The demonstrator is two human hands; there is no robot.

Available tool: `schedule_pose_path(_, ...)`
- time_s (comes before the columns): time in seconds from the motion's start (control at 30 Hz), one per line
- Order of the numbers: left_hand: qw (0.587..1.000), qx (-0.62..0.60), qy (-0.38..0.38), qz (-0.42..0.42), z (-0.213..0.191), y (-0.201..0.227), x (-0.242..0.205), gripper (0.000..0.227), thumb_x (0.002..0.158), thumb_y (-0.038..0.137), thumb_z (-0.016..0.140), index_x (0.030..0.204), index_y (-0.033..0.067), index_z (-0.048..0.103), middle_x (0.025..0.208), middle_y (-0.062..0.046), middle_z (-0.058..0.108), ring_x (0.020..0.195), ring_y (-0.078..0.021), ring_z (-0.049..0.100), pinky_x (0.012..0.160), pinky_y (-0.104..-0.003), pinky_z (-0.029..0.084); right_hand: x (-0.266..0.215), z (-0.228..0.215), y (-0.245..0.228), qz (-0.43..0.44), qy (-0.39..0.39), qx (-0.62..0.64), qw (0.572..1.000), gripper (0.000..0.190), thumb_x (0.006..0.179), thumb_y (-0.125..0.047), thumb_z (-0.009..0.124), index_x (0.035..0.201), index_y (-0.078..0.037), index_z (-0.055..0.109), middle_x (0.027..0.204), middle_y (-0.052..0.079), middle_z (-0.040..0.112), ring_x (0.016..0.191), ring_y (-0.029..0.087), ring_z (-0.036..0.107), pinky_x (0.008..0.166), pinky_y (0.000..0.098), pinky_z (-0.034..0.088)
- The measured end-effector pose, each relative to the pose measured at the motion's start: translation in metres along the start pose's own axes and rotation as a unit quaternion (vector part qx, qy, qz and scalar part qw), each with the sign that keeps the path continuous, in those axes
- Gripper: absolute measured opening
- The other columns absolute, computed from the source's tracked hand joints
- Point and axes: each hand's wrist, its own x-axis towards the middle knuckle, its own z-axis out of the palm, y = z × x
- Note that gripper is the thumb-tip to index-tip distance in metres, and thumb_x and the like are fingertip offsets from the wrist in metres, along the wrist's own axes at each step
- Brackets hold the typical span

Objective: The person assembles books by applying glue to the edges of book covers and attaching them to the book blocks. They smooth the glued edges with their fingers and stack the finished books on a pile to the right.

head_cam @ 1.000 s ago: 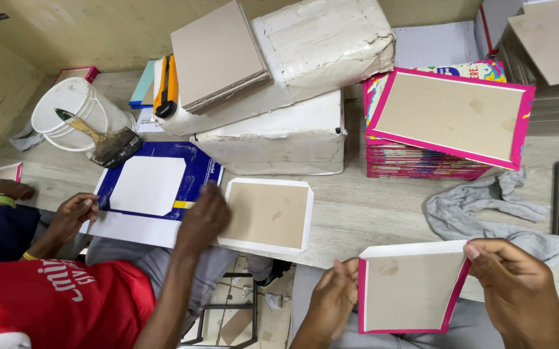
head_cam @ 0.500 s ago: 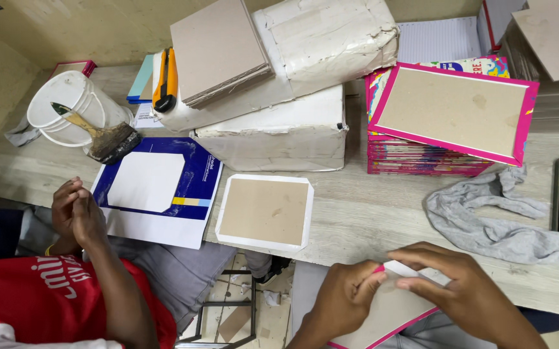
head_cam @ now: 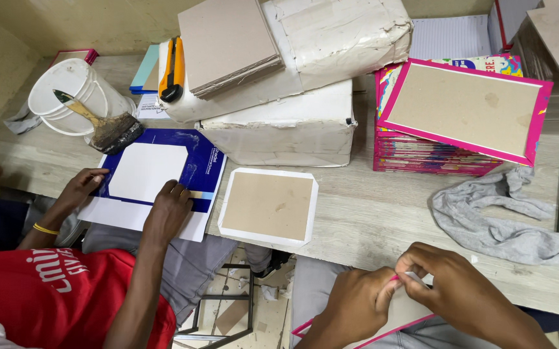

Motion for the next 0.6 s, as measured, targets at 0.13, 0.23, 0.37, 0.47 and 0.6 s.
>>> schedule_pose_path(0.13, 0.999, -0.014, -0.043, 0.008, -0.007, 0.001, 0.001, 0.033, 0.119, 0.032, 0.041, 0.107, 0.0098, 0.062, 0.076, -0.011, 0.067, 0.065, -0.0415, 0.063, 0.056, -0.051, 0.04, 0.003, -0.006, -0.002, 0.086, -0.057, 0.044, 0.994, 0.008, 0.083, -0.02, 0.077, 0.077, -0.022, 0.072, 0.073, -0.01, 0.075, 0.07, 0.008, 0.065, 0.071, 0.0261, 0.053)
schedule_pose_path(0.23, 0.998, -0.026, -0.051, 0.017, -0.012, 0.0, 0.0, 0.031, 0.118, 0.031, 0.041, 0.104, 0.0108, 0.059, 0.072, -0.012, 0.062, 0.063, -0.042, 0.06, 0.057, -0.051, 0.038, 0.005, -0.005, 0.005, 0.107, -0.063, 0.08, 0.989, 0.009, 0.083, -0.015, 0.079, 0.076, -0.019, 0.077, 0.067, -0.007, 0.073, 0.065, 0.008, 0.061, 0.067, 0.0267, 0.051)
schedule_pose_path(0.37, 0.996, -0.057, -0.069, 0.008, -0.017, -0.003, 0.0, 0.027, 0.117, 0.029, 0.045, 0.1, 0.0117, 0.056, 0.068, -0.011, 0.055, 0.061, -0.0417, 0.054, 0.059, -0.049, 0.035, 0.003, -0.012, 0.001, 0.099, -0.083, 0.149, 0.98, 0.014, 0.09, -0.01, 0.077, 0.077, -0.014, 0.079, 0.072, -0.004, 0.072, 0.068, 0.009, 0.057, 0.067, 0.0272, 0.05)
schedule_pose_path(0.47, 0.995, -0.054, -0.087, -0.011, -0.019, -0.005, 0.002, 0.032, 0.117, 0.032, 0.042, 0.097, 0.0131, 0.058, 0.067, -0.009, 0.056, 0.062, -0.0386, 0.057, 0.061, -0.048, 0.037, 0.005, -0.013, -0.004, 0.117, -0.09, 0.169, 0.974, 0.012, 0.086, -0.006, 0.079, 0.077, -0.012, 0.083, 0.071, -0.002, 0.076, 0.067, 0.01, 0.059, 0.066, 0.0277, 0.05)
schedule_pose_path(0.6, 0.995, -0.02, -0.093, 0.004, -0.015, -0.007, 0.004, 0.037, 0.117, 0.035, 0.035, 0.105, 0.0125, 0.062, 0.078, -0.011, 0.067, 0.07, -0.0453, 0.063, 0.061, -0.054, 0.04, 0.008, -0.004, 0.003, 0.047, -0.062, 0.118, 0.99, 0.012, 0.077, -0.007, 0.074, 0.072, -0.017, 0.077, 0.067, -0.006, 0.073, 0.065, 0.009, 0.06, 0.066, 0.0274, 0.051)
